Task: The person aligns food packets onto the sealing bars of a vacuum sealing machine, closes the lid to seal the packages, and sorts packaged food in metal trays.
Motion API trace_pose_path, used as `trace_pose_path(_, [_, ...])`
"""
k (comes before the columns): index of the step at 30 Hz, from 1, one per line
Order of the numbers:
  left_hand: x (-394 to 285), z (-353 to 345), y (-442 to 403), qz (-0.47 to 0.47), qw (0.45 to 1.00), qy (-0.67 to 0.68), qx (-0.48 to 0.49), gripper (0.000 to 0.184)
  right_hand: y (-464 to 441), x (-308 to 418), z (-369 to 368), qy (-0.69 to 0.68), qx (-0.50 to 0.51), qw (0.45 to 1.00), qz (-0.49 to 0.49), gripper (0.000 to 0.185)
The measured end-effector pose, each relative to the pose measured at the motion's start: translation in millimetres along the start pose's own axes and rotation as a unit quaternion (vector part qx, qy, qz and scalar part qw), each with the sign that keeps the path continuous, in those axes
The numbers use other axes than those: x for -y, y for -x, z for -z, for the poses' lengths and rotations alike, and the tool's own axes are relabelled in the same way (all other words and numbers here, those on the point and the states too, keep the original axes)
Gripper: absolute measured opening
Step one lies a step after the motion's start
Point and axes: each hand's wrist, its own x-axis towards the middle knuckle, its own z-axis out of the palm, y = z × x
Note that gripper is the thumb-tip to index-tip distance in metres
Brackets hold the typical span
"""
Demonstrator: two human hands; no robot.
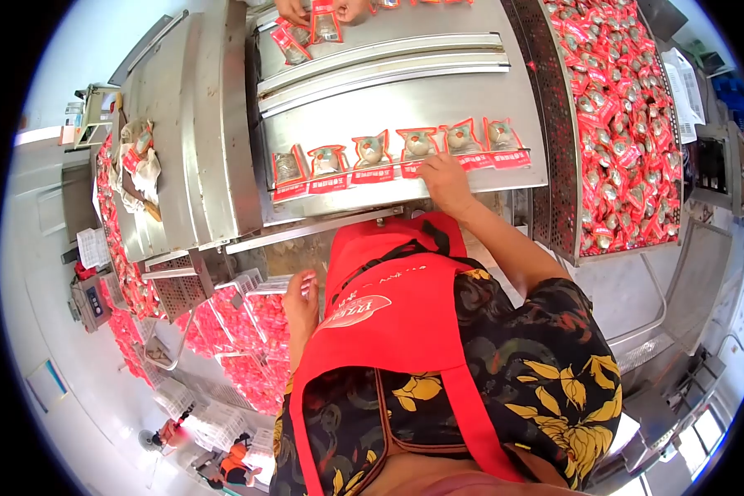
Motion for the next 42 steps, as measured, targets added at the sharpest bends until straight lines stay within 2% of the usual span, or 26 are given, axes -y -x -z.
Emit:
trace_pose_path(4, [-8.8, -9.2, 3.6, -0.005, 1.000, 0.006, 0.015, 0.019, 3.2, 7.8, 21.9, -0.035, -0.001, 0.999, 0.004, 0.013])
trace_pose_path(6, [-9.6, -12.2, 5.6, -0.007, 1.000, 0.013, 0.015, 0.019, 2.5, 15.3, 50.8, -0.025, -0.094, 0.995, -0.028, 0.019])
trace_pose_path(7, [-8.7, -13.3, 7.2, -0.003, 1.000, 0.021, 0.010, 0.019, 8.0, 7.6, 56.7, -0.015, -0.105, 0.992, -0.065, 0.019])
trace_pose_path(10, [5.0, -20.5, 9.3, -0.001, 1.000, 0.017, 0.005, 0.018, 34.0, -42.1, 48.1, 0.054, -0.081, 0.992, -0.079, 0.012])
trace_pose_path(11, [4.8, -23.1, 10.9, 0.000, 1.000, 0.019, 0.008, 0.018, 36.5, -45.6, 49.1, 0.038, -0.082, 0.993, -0.071, 0.011])
trace_pose_path(14, [4.2, -28.8, 11.2, -0.001, 1.000, 0.016, 0.027, 0.018, 41.9, -40.6, 44.6, 0.049, -0.054, 0.994, -0.076, 0.012])
trace_pose_path(18, [5.9, -37.8, 6.1, -0.018, 0.999, 0.026, 0.045, 0.018, 43.7, -27.8, 70.8, 0.018, -0.072, 0.996, -0.059, 0.016])
trace_pose_path(20, [3.5, -38.0, 6.7, -0.022, 0.998, 0.022, 0.046, 0.017, 43.4, -23.1, 94.6, 0.031, -0.151, 0.986, -0.066, 0.018])
trace_pose_path(24, [6.3, -42.3, 11.7, -0.016, 0.999, 0.012, 0.040, 0.017, 65.4, -78.9, 113.7, 0.104, -0.161, 0.977, -0.092, 0.020])
trace_pose_path(28, [8.7, -43.8, 17.0, -0.025, 0.999, 0.000, 0.033, 0.016, 75.9, -106.4, 110.5, 0.045, -0.132, 0.986, -0.088, 0.013])
trace_pose_path(30, [-9.2, -40.8, 20.6, -0.013, 0.999, -0.016, 0.038, 0.016, 76.0, -107.1, 111.5, 0.070, -0.091, 0.987, -0.116, 0.012])
trace_pose_path(32, [-7.5, -36.9, 24.9, 0.001, 0.999, -0.024, 0.027, 0.016, 72.8, -98.1, 116.0, 0.069, -0.061, 0.988, -0.121, 0.018])
trace_pose_path(34, [0.3, -33.2, 27.9, -0.014, 0.999, -0.046, 0.016, 0.017, 59.5, -72.5, 131.5, 0.066, -0.069, 0.988, -0.124, 0.033])
trace_pose_path(35, [-6.4, -30.7, 29.9, -0.008, 0.999, -0.046, 0.010, 0.018, 57.5, -69.0, 125.4, 0.039, -0.050, 0.990, -0.129, 0.047])
trace_pose_path(38, [-5.6, -26.8, 35.2, 0.003, 1.000, -0.018, -0.015, 0.019, 45.5, -48.7, 105.0, -0.023, -0.058, 0.996, -0.060, 0.046])
trace_pose_path(39, [-7.5, -24.3, 35.6, 0.003, 0.999, -0.015, -0.031, 0.019, 43.5, -44.9, 99.9, -0.028, -0.019, 0.998, -0.055, 0.038])
trace_pose_path(40, [-10.1, -20.5, 36.5, 0.030, 0.999, -0.008, -0.020, 0.019, 43.2, -42.0, 96.6, -0.031, -0.021, 0.998, -0.040, 0.038])
trace_pose_path(42, [-4.1, -15.1, 35.5, 0.055, 0.998, 0.003, -0.021, 0.020, 43.8, -42.1, 94.1, 0.021, 0.059, 0.996, -0.067, 0.026])
